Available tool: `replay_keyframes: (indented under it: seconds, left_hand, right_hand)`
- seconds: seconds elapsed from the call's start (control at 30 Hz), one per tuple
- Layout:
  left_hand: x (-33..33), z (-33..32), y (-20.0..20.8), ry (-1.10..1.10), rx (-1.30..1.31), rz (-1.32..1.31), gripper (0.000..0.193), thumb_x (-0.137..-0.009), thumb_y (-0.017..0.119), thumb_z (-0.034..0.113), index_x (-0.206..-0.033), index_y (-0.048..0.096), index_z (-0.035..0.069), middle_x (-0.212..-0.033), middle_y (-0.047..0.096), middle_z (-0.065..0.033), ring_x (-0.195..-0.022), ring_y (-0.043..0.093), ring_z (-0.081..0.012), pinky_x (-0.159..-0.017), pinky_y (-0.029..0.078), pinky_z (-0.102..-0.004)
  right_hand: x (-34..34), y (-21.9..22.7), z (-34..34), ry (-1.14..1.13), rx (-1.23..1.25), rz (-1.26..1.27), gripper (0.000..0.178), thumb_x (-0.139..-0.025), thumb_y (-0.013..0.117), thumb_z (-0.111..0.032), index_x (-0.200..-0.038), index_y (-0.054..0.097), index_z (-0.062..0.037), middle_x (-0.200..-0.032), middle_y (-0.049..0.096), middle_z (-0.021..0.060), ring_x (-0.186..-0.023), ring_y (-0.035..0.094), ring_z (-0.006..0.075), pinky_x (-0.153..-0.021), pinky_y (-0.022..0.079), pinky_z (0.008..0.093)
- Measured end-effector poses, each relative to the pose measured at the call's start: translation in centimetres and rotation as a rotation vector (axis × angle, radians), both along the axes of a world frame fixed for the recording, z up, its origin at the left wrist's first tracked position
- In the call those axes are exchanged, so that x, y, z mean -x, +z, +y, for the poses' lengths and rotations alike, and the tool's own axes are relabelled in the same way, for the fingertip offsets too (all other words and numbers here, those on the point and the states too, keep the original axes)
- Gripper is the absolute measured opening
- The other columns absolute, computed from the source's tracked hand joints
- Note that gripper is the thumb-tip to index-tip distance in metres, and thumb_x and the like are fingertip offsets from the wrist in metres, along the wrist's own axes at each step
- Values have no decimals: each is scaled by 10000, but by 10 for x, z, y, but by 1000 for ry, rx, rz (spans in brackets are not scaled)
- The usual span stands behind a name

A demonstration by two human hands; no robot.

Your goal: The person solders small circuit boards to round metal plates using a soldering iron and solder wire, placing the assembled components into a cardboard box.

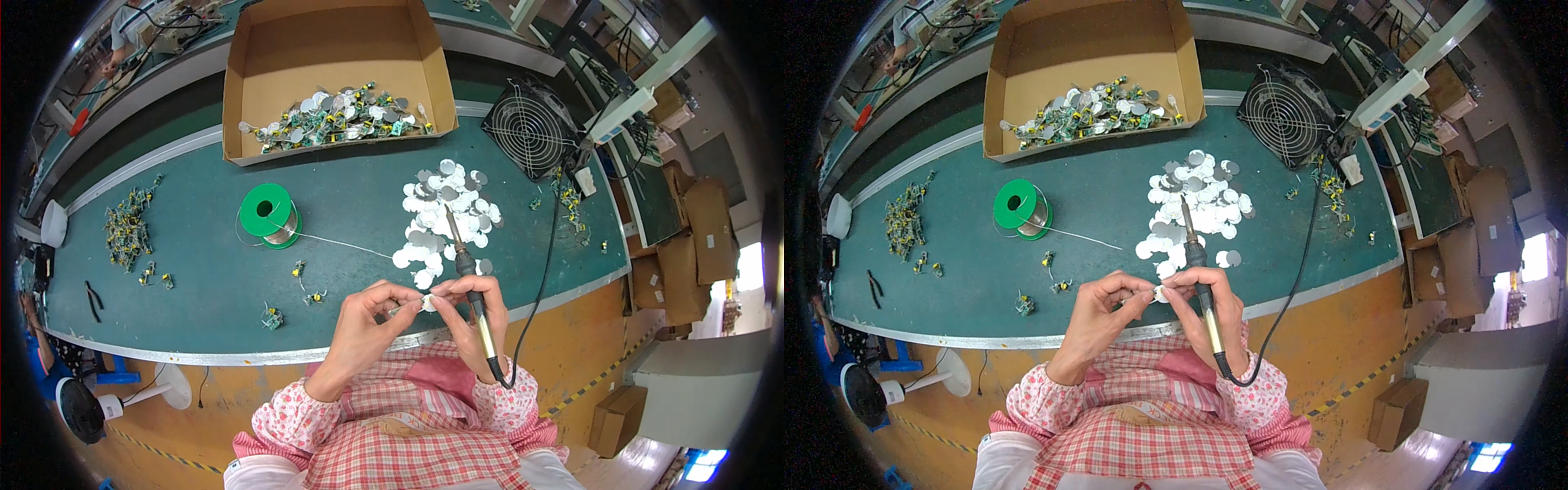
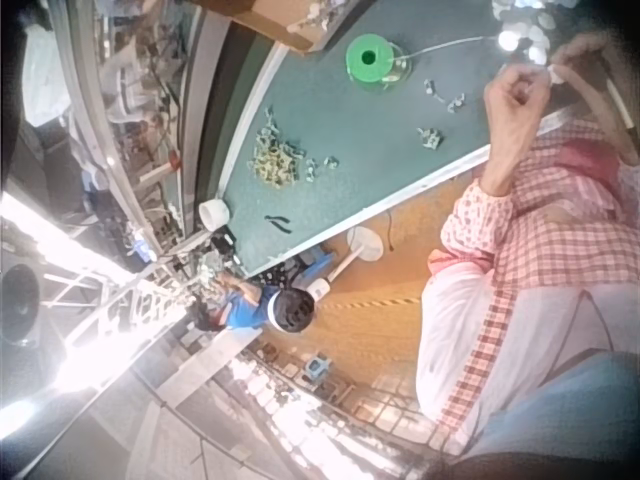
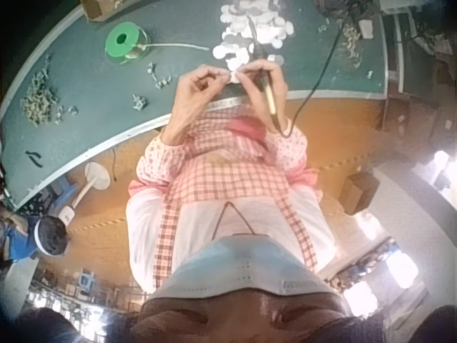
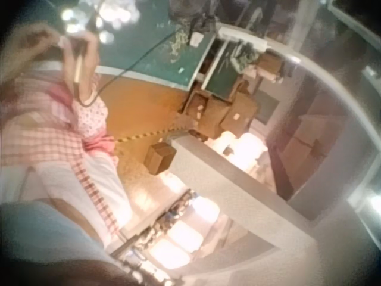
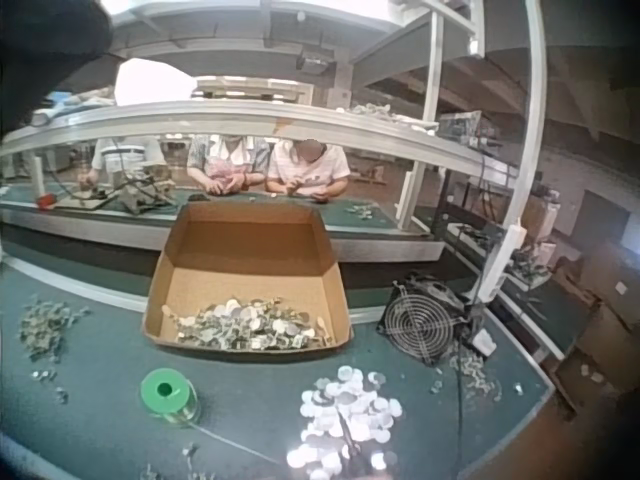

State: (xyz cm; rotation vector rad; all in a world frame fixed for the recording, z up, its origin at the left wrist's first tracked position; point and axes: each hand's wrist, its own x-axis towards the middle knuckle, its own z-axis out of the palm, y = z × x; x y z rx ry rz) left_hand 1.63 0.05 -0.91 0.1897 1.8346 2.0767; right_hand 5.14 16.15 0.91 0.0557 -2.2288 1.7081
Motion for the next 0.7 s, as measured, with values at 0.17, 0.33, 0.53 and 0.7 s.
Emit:
replay_keyframes:
  seconds: [0.17, 0.33, 0.53, 0.7]
  left_hand:
    - [2, -1, 3, -13, 57, 30, 108, -826, 684, 95, -917, 713, 46, -778, 613, 4, -622, 481, -33, -542, 377, -207]
    - [4, -2, 2, -28, 10, -24, 119, -828, 684, 94, -924, 711, 29, -776, 605, 17, -606, 465, -21, -538, 366, -190]
    - [12, -5, 11, 19, -110, -191, 150, -854, 670, 101, -946, 692, -15, -774, 624, 20, -633, 508, -15, -560, 397, -174]
    - [24, -12, 12, 72, -167, -238, 164, -859, 669, 108, -964, 683, -17, -765, 649, -5, -647, 518, -24, -574, 411, -178]
  right_hand:
    - [2, 1, 4, 33, -34, 11, 259, -821, 668, 39, -1006, 498, -22, -915, 660, 113, -808, 663, 145, -696, 529, 251]
    - [6, 8, 6, 70, -86, -10, 266, -819, 665, 47, -1016, 498, -18, -915, 662, 116, -806, 670, 152, -697, 538, 259]
    - [13, 8, 7, -128, -445, 287, 308, -735, 697, 89, -1005, 591, -17, -875, 643, 146, -714, 634, 267, -622, 488, 315]
    - [2, 35, 10, -102, -710, 352, 310, -709, 712, 74, -994, 627, -15, -841, 644, 121, -650, 595, 251, -600, 479, 326]
